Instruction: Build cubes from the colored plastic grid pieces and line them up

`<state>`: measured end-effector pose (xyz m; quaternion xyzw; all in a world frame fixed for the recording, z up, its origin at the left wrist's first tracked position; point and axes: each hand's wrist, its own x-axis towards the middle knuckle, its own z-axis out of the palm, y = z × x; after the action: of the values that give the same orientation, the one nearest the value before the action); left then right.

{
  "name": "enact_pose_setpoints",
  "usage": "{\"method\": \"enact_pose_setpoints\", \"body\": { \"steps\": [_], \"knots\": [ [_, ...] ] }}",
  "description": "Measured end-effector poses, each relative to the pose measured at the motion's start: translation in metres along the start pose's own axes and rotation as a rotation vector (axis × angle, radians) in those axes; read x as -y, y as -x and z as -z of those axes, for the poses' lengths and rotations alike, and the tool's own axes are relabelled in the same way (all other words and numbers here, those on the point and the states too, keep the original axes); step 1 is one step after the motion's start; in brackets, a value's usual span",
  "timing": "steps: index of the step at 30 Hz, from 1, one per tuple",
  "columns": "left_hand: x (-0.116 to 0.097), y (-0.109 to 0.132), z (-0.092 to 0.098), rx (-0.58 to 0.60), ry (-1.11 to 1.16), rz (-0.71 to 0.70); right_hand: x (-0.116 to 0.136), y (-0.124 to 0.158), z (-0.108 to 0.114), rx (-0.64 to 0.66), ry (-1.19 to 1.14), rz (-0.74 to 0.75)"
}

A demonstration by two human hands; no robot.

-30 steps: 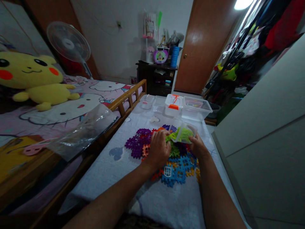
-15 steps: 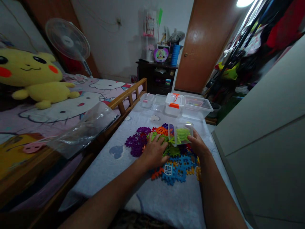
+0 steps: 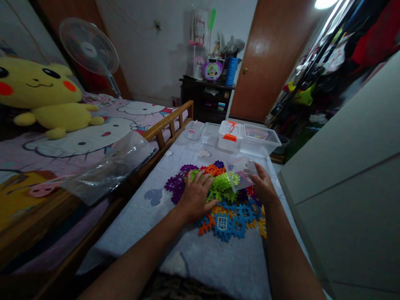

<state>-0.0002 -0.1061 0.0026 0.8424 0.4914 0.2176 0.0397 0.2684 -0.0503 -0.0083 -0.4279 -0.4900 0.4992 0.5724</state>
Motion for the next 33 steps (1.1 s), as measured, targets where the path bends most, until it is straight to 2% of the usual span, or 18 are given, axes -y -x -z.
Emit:
{"method": "enact_pose_setpoints", "body": {
  "steps": [6, 12, 15, 18, 22, 25, 27, 30, 33],
  "knots": [
    [-0.011, -0.011, -0.002, 0.1, -0.033, -0.07, 0.004, -0.001, 0.004, -0.157, -0.1, 0.057],
    [-0.012, -0.01, -0.001, 0.13, 0.011, -0.126, 0.008, -0.002, 0.009, -0.194, -0.204, 0.103],
    [-0.013, -0.01, 0.0, 0.117, 0.067, -0.138, 0.008, -0.004, 0.008, -0.295, -0.309, 0.148],
    [-0.017, -0.015, 0.003, 0.042, 0.177, -0.116, 0.009, -0.004, 0.003, -0.364, -0.378, 0.164],
    [-0.028, -0.033, 0.01, -0.052, 0.45, 0.017, 0.011, 0.0, -0.011, -0.288, -0.407, 0.085],
    [-0.036, -0.048, 0.014, -0.009, 0.685, 0.175, 0.012, 0.004, -0.023, -0.186, -0.411, 0.001],
    [-0.039, -0.055, 0.012, 0.036, 0.818, 0.205, 0.012, 0.006, -0.029, -0.133, -0.402, -0.038],
    [-0.04, -0.061, 0.008, 0.022, 0.907, 0.205, 0.011, 0.007, -0.033, -0.073, -0.344, -0.065],
    [-0.032, -0.065, 0.011, -0.043, 0.866, 0.25, 0.009, 0.006, -0.032, -0.061, -0.243, -0.038]
  ]
}}
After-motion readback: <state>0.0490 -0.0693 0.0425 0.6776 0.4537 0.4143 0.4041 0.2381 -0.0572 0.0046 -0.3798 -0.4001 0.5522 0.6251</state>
